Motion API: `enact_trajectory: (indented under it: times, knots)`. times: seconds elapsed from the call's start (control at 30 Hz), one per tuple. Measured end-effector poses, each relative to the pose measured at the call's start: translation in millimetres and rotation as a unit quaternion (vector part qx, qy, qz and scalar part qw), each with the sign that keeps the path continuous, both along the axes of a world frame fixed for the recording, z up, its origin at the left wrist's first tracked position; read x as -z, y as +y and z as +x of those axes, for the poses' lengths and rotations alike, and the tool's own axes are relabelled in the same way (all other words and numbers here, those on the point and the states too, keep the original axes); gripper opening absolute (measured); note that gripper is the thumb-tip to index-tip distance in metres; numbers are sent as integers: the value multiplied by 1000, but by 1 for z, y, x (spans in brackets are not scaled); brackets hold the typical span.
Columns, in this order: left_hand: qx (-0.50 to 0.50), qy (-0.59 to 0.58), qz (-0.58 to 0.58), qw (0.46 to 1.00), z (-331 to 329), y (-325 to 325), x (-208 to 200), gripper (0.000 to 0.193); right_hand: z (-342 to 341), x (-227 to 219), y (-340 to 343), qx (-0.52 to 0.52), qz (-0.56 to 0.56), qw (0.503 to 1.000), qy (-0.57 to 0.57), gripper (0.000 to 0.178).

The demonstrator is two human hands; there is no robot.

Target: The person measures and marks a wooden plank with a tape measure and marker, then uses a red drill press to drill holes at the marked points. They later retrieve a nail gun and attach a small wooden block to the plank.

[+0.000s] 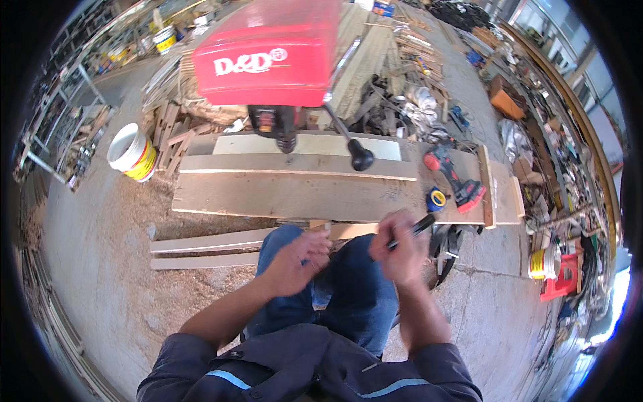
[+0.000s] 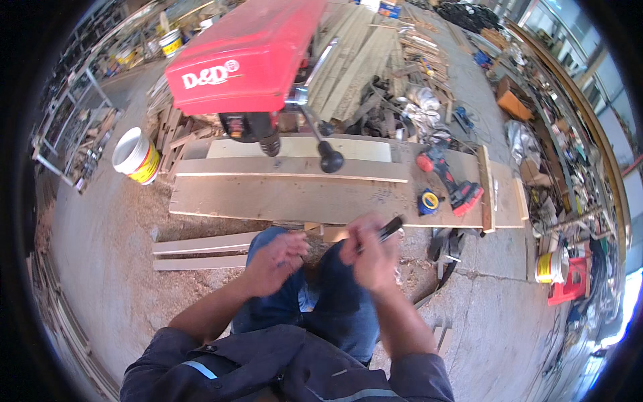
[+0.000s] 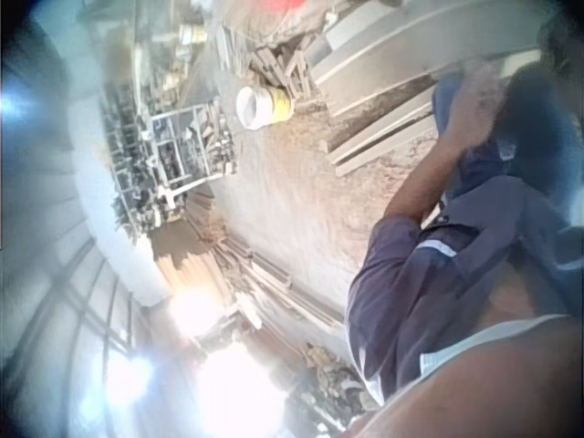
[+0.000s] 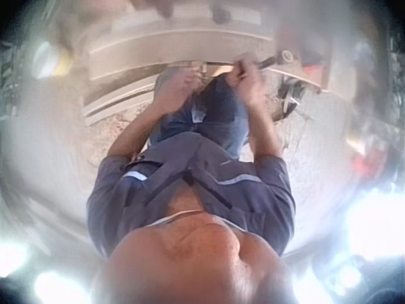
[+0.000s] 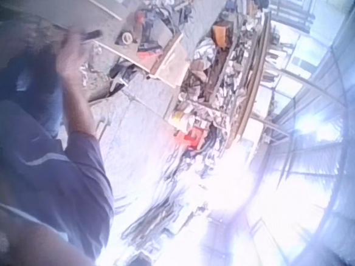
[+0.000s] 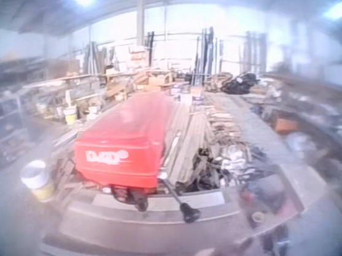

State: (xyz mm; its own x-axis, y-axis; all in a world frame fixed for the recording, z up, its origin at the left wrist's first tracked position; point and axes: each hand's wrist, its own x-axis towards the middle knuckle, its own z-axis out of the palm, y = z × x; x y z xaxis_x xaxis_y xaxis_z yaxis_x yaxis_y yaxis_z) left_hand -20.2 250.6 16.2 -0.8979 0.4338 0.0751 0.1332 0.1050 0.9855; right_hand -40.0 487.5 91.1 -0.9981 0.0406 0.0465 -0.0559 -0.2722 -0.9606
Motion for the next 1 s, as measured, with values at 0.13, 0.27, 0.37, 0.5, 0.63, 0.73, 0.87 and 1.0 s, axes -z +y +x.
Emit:
enact_trajectory:
  times: [0.13, 0.27, 0.37, 0.5, 0.63, 0.73, 0.87, 1.0]
  knots:
    - [117, -154, 93, 977, 32, 46, -6, 28, 36, 46, -24, 0, -221, 972, -81, 27]
    - [93, -154, -76, 981, 45, 49, -9, 14, 59, 79, -23, -16, -191, 979, -73, 27]
    - [105, -64, -154, 980, 47, 36, -14, 19, 65, 81, -11, -111, -8, 992, -64, 33]
    - [195, -51, -168, 965, 40, 2, -29, 24, 61, 37, 17, -304, 140, 937, -104, 32]
    - [317, -270, -86, 905, 27, -28, -28, 27, 64, 28, 29, -290, 100, 951, 25, 26]
    - [226, -279, -132, 924, 24, -59, -16, 26, 38, 38, 66, -119, 9, 987, 104, 20]
    - [69, 71, -272, 957, 8, -50, 0, 25, -28, 40, 87, 29, 99, 995, 1, 15]
    - [2, 252, -276, 928, -49, -17, 26, 25, -98, 71, 83, 54, 213, 973, 68, 15]
